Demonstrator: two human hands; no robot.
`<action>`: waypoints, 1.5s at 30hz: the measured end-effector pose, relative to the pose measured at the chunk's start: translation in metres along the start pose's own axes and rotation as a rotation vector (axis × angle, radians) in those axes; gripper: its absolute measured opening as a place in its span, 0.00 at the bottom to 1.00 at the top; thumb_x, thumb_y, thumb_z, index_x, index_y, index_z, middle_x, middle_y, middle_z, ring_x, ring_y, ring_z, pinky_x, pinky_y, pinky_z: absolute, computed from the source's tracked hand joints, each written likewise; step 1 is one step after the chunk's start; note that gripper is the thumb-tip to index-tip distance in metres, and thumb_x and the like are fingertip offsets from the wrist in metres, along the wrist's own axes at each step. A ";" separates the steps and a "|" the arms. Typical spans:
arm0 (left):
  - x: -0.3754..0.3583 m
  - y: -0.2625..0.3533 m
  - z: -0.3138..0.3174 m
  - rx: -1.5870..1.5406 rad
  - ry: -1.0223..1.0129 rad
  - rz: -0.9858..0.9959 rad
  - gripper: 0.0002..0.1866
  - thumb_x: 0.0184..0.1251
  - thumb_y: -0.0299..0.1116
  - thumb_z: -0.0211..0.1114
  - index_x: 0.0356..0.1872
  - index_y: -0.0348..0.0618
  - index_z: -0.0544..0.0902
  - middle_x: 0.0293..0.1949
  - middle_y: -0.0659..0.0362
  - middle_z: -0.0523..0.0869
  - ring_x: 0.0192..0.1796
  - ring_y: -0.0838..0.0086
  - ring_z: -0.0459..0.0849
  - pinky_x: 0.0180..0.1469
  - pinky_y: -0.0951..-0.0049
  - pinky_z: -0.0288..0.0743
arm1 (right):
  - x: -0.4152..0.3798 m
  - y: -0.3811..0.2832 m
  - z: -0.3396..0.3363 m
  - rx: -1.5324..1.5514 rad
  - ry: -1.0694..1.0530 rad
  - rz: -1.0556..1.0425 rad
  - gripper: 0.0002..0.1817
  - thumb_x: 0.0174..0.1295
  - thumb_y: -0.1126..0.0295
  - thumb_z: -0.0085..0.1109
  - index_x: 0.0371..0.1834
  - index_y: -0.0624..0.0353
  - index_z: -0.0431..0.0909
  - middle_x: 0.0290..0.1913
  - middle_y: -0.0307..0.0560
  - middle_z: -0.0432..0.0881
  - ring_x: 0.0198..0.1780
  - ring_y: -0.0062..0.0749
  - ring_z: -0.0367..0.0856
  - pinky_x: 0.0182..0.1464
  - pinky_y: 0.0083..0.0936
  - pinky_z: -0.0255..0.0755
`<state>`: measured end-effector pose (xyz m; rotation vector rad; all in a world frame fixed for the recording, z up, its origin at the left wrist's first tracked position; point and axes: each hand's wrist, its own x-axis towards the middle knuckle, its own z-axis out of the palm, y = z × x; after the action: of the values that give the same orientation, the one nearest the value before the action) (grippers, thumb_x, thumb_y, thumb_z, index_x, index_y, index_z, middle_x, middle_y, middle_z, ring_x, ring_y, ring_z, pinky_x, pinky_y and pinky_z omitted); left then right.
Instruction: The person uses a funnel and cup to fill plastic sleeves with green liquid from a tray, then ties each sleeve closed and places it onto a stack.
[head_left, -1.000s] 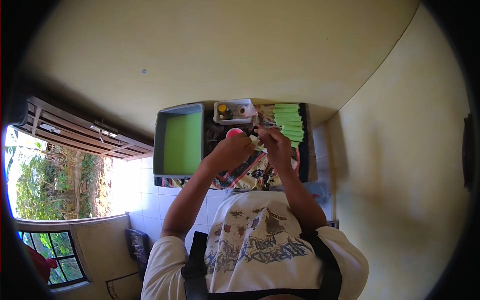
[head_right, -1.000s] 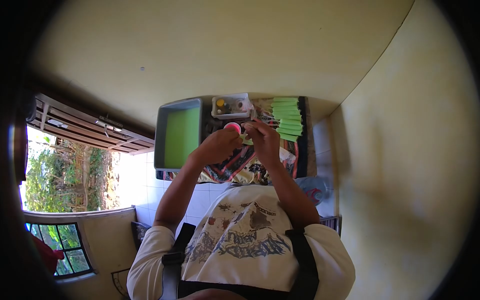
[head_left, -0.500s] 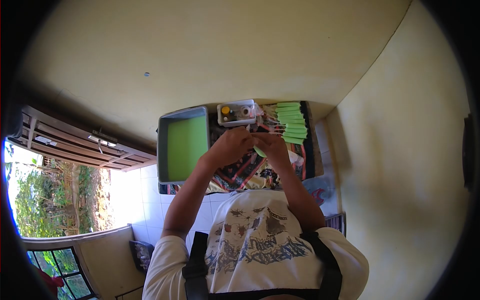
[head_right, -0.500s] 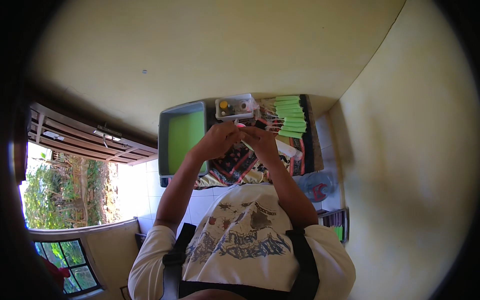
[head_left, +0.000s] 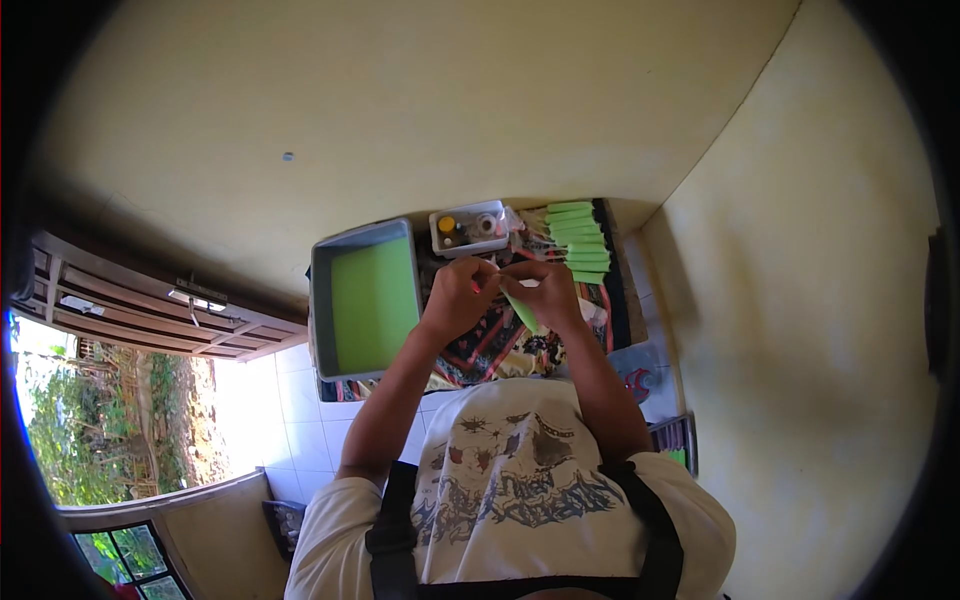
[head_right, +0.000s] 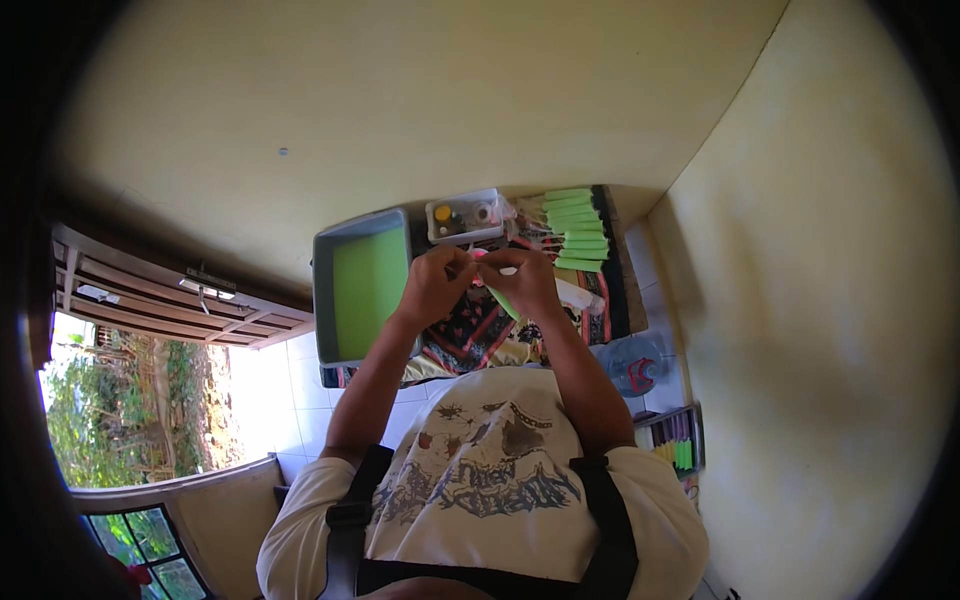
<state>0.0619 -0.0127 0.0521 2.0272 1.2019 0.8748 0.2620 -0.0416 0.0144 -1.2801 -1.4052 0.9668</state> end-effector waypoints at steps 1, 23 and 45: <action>0.001 0.001 0.005 0.013 0.063 0.024 0.07 0.70 0.29 0.77 0.42 0.36 0.90 0.39 0.50 0.92 0.40 0.62 0.93 0.45 0.63 0.86 | 0.003 0.002 0.001 -0.025 0.048 -0.024 0.12 0.62 0.64 0.81 0.45 0.58 0.96 0.41 0.46 0.97 0.42 0.29 0.94 0.49 0.28 0.85; 0.001 -0.025 0.021 -0.971 -0.186 -0.582 0.08 0.83 0.38 0.70 0.48 0.46 0.89 0.35 0.71 0.84 0.31 0.87 0.78 0.34 0.83 0.74 | 0.021 0.025 -0.005 0.008 0.014 -0.191 0.11 0.68 0.69 0.75 0.49 0.62 0.94 0.46 0.46 0.95 0.46 0.32 0.93 0.53 0.31 0.82; 0.006 -0.027 0.036 -0.106 0.297 -0.130 0.06 0.72 0.25 0.75 0.44 0.36 0.90 0.45 0.53 0.94 0.43 0.69 0.94 0.44 0.67 0.89 | 0.037 0.024 0.009 -0.092 0.006 -0.204 0.09 0.66 0.69 0.79 0.46 0.60 0.94 0.39 0.49 0.96 0.39 0.36 0.95 0.45 0.31 0.85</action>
<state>0.0795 -0.0034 0.0112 1.7570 1.3967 1.1777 0.2589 -0.0016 -0.0058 -1.1782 -1.5568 0.7674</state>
